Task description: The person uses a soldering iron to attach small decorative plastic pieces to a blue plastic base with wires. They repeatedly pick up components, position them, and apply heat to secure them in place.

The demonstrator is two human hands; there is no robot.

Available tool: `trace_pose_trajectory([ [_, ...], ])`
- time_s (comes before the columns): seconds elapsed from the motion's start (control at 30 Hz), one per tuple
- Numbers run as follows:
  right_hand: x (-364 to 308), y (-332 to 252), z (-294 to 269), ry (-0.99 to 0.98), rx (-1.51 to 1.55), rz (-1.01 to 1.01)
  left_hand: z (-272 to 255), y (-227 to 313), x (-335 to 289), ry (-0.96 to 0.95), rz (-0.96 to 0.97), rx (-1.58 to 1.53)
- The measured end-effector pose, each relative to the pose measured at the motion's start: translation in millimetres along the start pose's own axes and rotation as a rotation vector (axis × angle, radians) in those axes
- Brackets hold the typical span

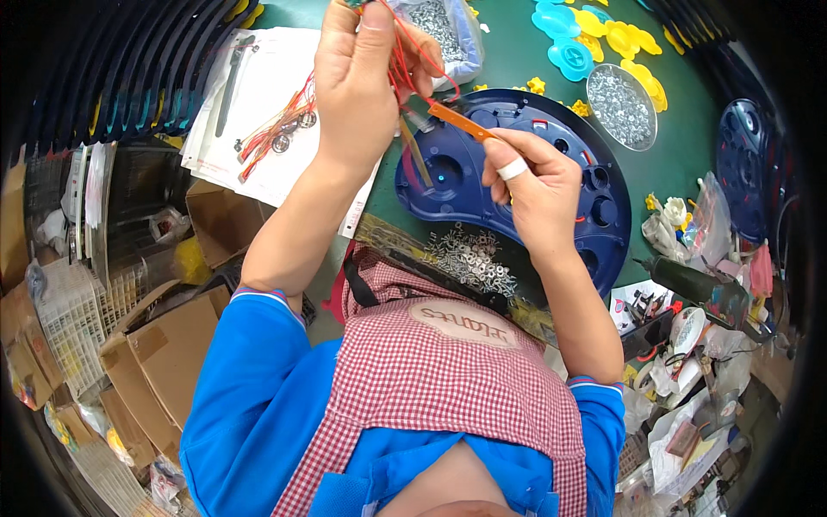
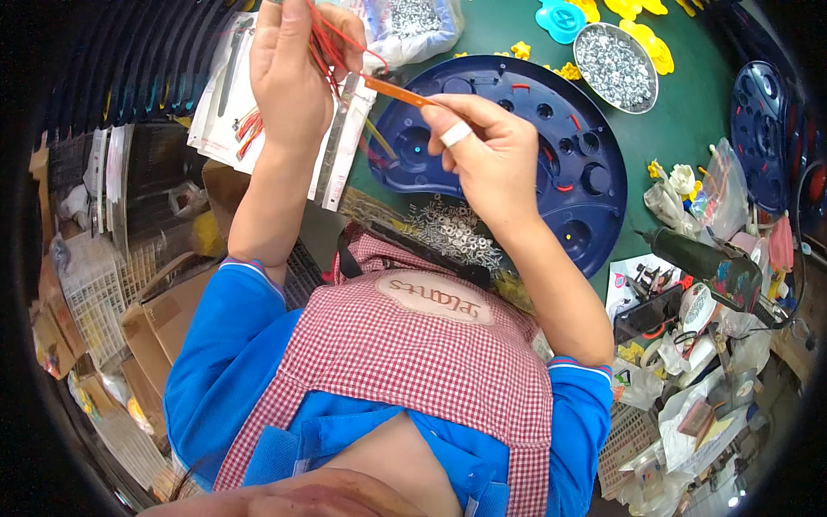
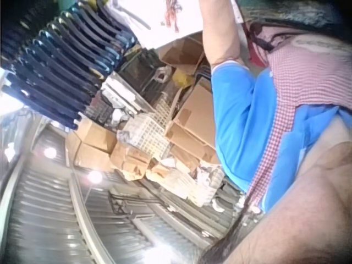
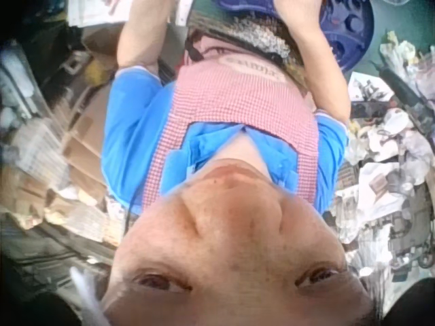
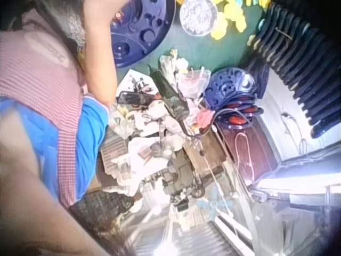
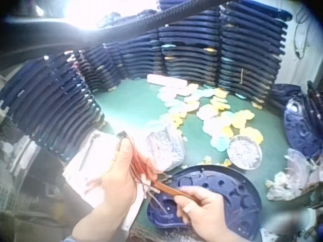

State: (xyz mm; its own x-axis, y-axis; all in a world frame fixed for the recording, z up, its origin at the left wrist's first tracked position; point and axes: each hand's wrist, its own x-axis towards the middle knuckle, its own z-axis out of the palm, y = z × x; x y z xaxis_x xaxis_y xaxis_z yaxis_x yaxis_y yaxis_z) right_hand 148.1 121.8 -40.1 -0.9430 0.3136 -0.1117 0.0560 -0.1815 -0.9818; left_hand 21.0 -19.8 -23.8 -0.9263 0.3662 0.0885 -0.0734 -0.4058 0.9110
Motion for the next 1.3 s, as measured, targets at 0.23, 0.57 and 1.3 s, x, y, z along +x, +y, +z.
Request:
trace_pose_trajectory([
  [0.23, -10.9, -21.7, -56.0, 0.327, -0.259, -0.764, 11.2, 23.0, 2.9, -0.752, -0.335, 0.525],
  [0.57, -41.6, -6.7, -84.9, -0.153, -0.574, -0.102, -14.8, -54.4, 1.0, -1.256, 0.863, 1.636],
  [1.3, -131.7, 21.3, -241.2, 0.913, -0.620, -0.579, 32.9, -73.6, -62.4, -0.678, -0.119, 0.879],
])
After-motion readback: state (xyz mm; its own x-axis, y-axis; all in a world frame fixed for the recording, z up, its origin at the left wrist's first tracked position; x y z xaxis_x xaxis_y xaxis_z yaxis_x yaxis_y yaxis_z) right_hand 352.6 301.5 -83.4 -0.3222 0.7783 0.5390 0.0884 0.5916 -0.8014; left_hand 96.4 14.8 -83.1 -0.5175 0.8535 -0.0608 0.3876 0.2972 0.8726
